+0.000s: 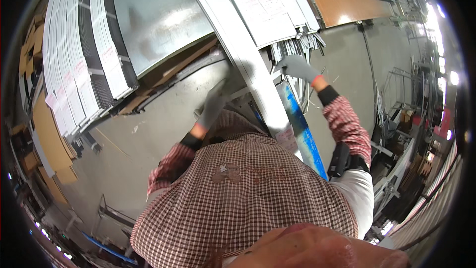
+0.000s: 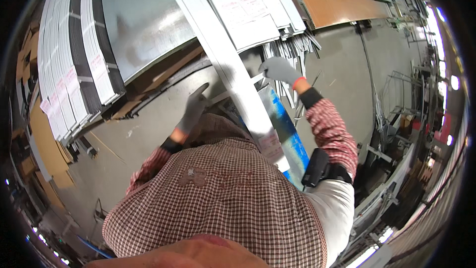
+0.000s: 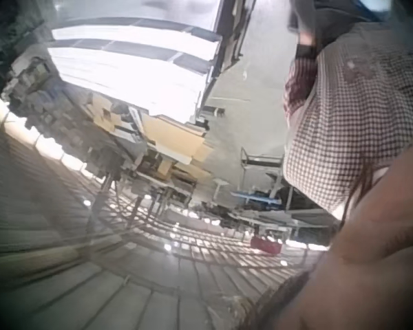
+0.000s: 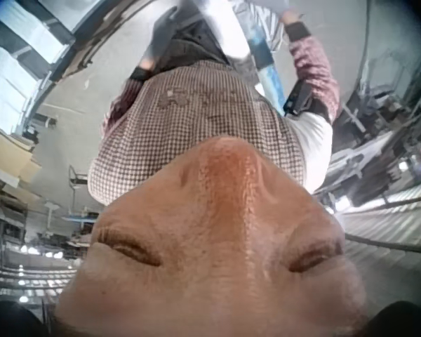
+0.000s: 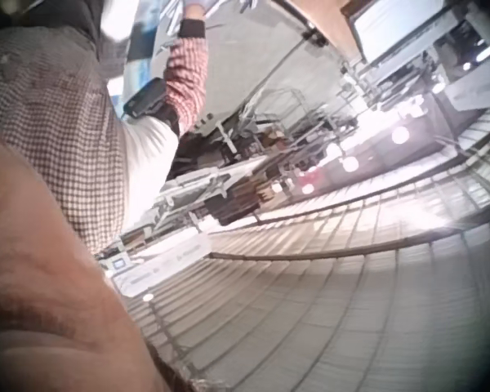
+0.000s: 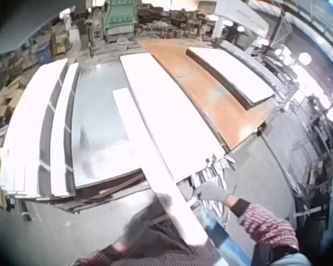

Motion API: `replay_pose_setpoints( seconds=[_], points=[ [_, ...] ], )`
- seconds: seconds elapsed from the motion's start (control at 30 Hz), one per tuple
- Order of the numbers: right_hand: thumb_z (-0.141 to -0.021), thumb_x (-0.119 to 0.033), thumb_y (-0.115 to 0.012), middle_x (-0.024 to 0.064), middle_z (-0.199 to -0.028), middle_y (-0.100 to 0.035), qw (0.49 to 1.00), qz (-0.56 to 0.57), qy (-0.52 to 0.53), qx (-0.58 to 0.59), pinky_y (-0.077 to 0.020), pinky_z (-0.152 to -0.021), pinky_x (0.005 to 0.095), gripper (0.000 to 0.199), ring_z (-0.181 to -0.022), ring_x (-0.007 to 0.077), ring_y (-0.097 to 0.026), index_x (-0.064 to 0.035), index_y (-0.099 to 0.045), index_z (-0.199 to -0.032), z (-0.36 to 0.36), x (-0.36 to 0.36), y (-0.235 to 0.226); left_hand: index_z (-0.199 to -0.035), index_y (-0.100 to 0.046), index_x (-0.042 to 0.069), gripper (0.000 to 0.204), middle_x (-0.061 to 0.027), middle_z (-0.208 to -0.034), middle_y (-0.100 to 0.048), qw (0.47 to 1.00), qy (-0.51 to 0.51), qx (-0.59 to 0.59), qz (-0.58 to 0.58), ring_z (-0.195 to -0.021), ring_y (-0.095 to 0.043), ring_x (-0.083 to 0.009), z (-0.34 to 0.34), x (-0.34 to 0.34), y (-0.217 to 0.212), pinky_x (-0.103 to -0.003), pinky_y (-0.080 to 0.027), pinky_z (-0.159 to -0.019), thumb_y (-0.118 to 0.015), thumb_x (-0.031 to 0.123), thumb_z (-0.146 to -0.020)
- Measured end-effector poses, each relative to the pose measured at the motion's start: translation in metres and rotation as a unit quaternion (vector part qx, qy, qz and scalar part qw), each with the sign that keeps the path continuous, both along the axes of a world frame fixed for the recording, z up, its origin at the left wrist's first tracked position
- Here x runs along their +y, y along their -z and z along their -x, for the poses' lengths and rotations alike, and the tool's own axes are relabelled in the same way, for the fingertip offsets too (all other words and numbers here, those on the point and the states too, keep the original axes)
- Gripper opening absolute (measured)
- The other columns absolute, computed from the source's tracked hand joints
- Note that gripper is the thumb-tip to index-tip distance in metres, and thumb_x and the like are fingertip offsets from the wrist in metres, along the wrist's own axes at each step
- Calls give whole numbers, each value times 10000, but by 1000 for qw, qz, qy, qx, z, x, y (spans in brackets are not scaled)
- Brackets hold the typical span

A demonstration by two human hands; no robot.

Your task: Sorting and arranging long white and grey plastic/metal extrusions on a workbench.

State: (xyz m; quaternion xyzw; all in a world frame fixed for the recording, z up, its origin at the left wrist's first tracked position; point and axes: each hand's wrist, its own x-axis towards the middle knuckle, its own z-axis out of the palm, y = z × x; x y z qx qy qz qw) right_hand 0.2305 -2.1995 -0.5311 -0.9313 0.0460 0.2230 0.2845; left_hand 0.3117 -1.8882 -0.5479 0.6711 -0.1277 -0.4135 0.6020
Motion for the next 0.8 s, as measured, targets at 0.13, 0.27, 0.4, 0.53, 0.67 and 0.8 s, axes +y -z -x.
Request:
replay_pose_setpoints(
  seconds=[0.13,0.27,0.4,0.53,0.67,0.8],
  points=[
    [-769,-200,-594,181,-881,-650,987,-88,-70,-114,-484,-740,362,216,-805,326,-616,-44,-678,-895,-8,21,107,-1105,-591,31,298,-89,-977,-635,934,320,-149,-50,-869,-619,-192,-18,-63,148,-342,-485,-797,-542,146,-835],
    [-811,-247,-620,143,-882,-666,952,-178,247,22,-485,-748,343,308,-850,291,-630,5,-636,-986,-2,44,105,-994,-619,43,275,-106,-904,-627,753,564,-329,-81,-831,-610,-227,-31,-59,109,-369,-480,-772,-615,232,-794],
    [-701,-243,-726,204,-1132,-532,879,-139,373,-262,-421,-889,345,651,-1068,281,-524,29,-463,-1231,16,114,3,-988,-625,61,256,-91,-855,-622,889,394,41,-230,-799,-603,-215,-34,-41,47,-353,-478,-743,-626,239,-804],
    [-586,-309,-769,258,-1314,-352,942,217,195,-163,-308,-970,506,956,-1173,404,-389,4,-290,-1352,32,157,9,-1066,-596,66,256,-55,-899,-630,940,247,-230,51,-781,-600,-189,-2,15,115,-305,-490,-709,-579,204,-851],
    [-664,-369,-698,266,-1300,-384,939,212,186,-198,-312,-956,532,880,-1180,397,-405,3,-303,-1356,33,136,16,-1076,-599,47,276,-93,-964,-651,948,256,-182,56,-805,-619,-197,0,-11,37,-289,-500,-694,-569,136,-816],
    [-774,-242,-619,205,-1207,-502,932,-45,243,-264,-398,-927,420,579,-1116,315,-511,22,-428,-1253,41,123,30,-1015,-619,104,286,-130,-829,-662,915,256,-298,-92,-731,-646,-253,6,-96,-5,-366,-506,-658,-616,206,-748]
  ],
)
